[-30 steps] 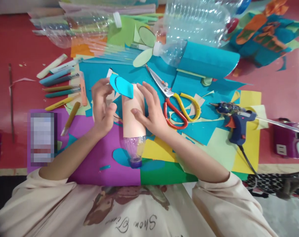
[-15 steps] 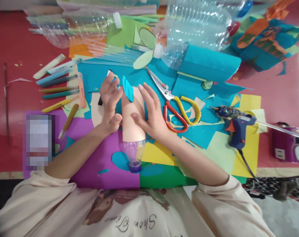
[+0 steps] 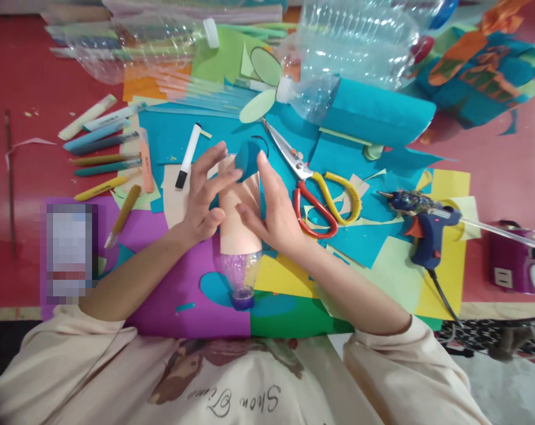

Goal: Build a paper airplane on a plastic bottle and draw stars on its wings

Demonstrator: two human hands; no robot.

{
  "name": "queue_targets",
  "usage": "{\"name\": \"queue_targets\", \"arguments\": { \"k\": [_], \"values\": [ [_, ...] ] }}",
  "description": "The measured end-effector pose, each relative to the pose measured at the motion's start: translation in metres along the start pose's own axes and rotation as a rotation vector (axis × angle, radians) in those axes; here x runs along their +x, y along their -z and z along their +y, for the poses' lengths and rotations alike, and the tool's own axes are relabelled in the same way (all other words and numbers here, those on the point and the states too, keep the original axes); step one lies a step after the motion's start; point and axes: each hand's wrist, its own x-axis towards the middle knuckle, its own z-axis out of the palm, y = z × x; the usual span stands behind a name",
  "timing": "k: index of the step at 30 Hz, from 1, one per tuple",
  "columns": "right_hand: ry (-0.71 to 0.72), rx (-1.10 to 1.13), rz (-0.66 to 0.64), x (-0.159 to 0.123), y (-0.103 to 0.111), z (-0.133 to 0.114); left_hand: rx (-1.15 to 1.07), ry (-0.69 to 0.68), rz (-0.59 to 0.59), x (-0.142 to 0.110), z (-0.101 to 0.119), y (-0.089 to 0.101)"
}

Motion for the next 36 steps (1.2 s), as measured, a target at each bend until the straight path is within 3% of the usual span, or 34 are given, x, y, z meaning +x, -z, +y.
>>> {"name": "queue_targets", "arguments": {
  "k": [7,15,21,24,28,36],
  "values": [
    [0.146,0.034,0.069,0.003,0.000,0.000,0.019,0.052,0.030,-0.001,0.002,-0.002],
    [0.135,0.070,0.122,0.001,-0.002,-0.001,-0.066,-0.026,0.141,0.001,-0.004,-0.002],
    [0.173,0.033,0.136,0.001,-0.001,0.001,0.032,0.007,0.200,0.005,-0.012,0.001],
    [0.159,0.023,0.109,0.000,-0.001,0.002,0.042,-0.084,0.258,0.008,-0.014,0.003],
    [0.120,0.028,0.064,0.000,0.000,0.002,0.108,-0.109,0.143,0.010,-0.010,0.011],
    [0.118,-0.018,0.130,-0.002,-0.003,0.001,0.266,-0.187,0.144,0.013,-0.015,0.028]
  ]
}}
